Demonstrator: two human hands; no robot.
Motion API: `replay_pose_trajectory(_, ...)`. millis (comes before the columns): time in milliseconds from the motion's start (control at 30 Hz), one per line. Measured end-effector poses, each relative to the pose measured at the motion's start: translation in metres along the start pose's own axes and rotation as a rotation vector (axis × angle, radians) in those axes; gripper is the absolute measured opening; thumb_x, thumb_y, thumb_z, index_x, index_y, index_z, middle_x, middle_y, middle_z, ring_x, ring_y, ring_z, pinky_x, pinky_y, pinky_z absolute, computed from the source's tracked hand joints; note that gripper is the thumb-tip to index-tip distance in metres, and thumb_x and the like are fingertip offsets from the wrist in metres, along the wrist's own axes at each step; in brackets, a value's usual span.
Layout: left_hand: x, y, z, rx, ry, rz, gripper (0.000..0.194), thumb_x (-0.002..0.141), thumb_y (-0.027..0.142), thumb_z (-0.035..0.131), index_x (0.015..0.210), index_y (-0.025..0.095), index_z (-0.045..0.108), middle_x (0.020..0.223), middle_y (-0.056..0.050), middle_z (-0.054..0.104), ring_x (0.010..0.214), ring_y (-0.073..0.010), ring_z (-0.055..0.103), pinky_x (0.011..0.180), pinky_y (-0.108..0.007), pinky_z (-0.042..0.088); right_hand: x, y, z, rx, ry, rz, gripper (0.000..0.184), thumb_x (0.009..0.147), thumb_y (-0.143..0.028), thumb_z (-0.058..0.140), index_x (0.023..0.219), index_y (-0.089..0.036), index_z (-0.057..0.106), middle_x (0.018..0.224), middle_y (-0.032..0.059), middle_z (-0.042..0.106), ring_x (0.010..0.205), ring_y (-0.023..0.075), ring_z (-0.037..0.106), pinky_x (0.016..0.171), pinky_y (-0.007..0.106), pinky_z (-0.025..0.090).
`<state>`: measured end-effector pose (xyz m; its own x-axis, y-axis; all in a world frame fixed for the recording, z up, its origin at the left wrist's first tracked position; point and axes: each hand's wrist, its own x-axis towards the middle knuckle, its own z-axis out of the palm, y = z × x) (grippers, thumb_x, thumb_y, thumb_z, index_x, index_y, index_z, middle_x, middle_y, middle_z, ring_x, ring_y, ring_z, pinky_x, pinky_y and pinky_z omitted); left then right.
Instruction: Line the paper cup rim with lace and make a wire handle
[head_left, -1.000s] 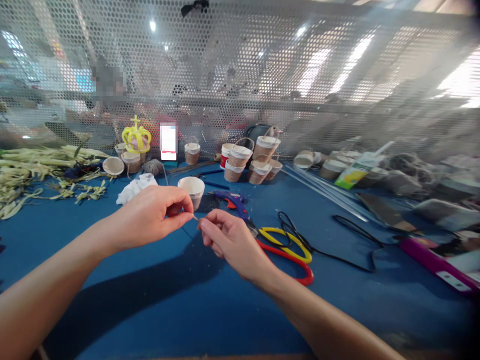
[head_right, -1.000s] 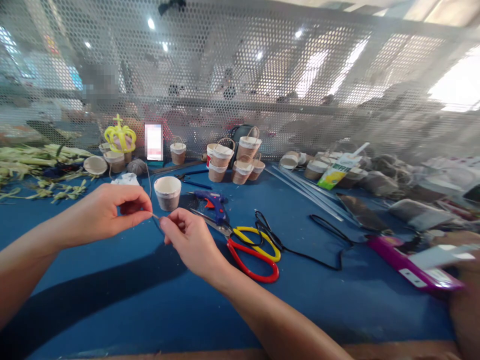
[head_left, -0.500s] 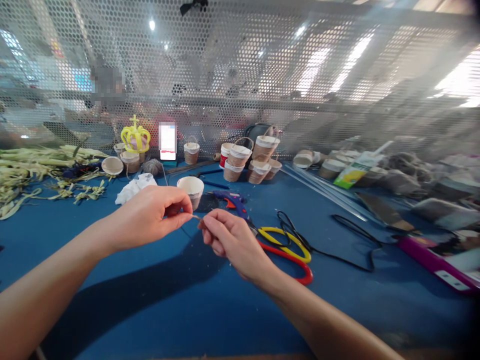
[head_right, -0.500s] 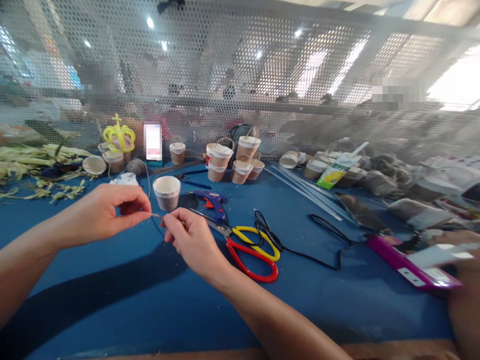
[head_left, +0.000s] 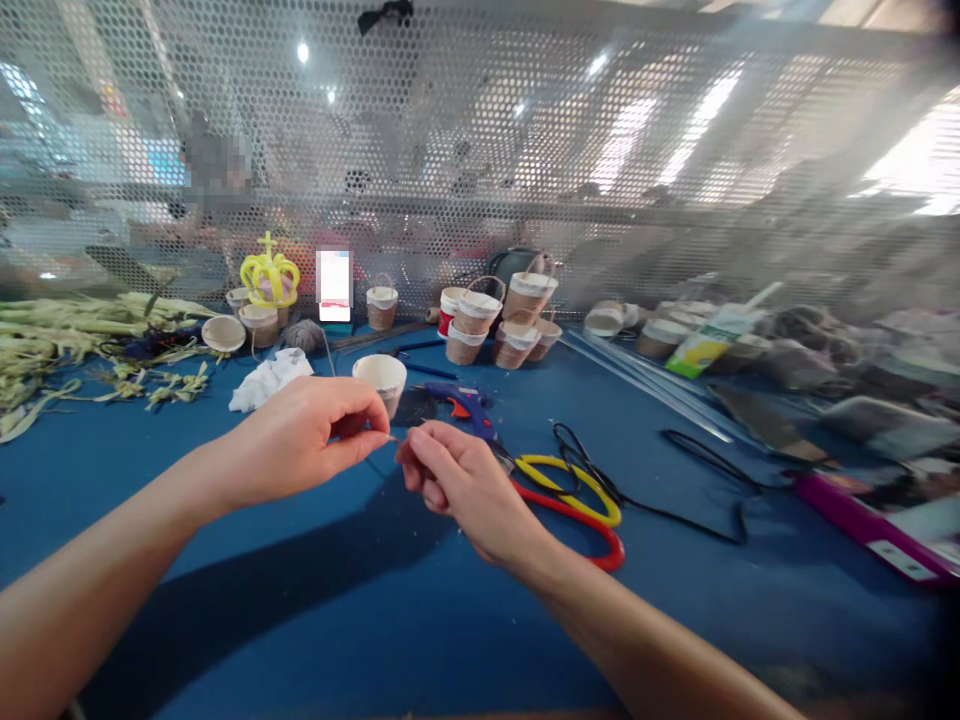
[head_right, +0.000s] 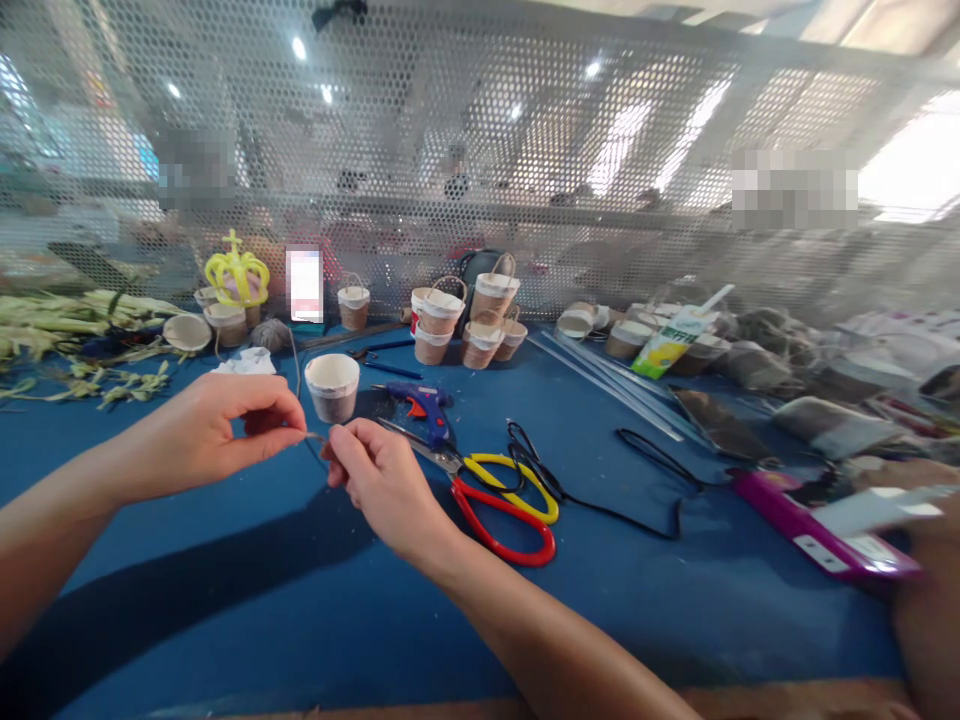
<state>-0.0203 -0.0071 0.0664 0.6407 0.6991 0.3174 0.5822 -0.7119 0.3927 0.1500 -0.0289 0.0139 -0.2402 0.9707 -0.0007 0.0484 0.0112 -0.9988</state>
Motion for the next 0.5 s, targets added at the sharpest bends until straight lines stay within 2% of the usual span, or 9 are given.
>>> replay_pose_trajectory(267,-0.0021,-0.0009,-0.0008,-0.118,-0.067,0.017,0.014,0.080,0.023,0.049,0.073,0.017,0.059,0.064,0.002,0.055,0.057,-0.0085,0.048,0.054,-0.018,0.039,-0.0011,0.0026,-0.0018,-0.050,0.004,-0.024,0.027,0.082,-0.037,0.043,0.066,-0.017,0.049,0.053,-0.0044,0.047,0.040,0.0046,0.030,0.038,0.019,0.021)
replay_pose_trajectory(500,-0.0011,-0.0061,0.0011,-0.086,-0.050,0.025,0.013,0.080,0.024,0.050,0.075,0.017,0.059,0.067,0.002,0.057,0.058,-0.0087,0.048,0.054,-0.019,0.038,-0.0019,0.0037,-0.0038,-0.117,-0.001,-0.046,0.028,0.084,-0.038,0.042,0.065,-0.017,0.049,0.054,-0.0035,0.048,0.041,0.0053,0.032,0.039,0.019,0.025)
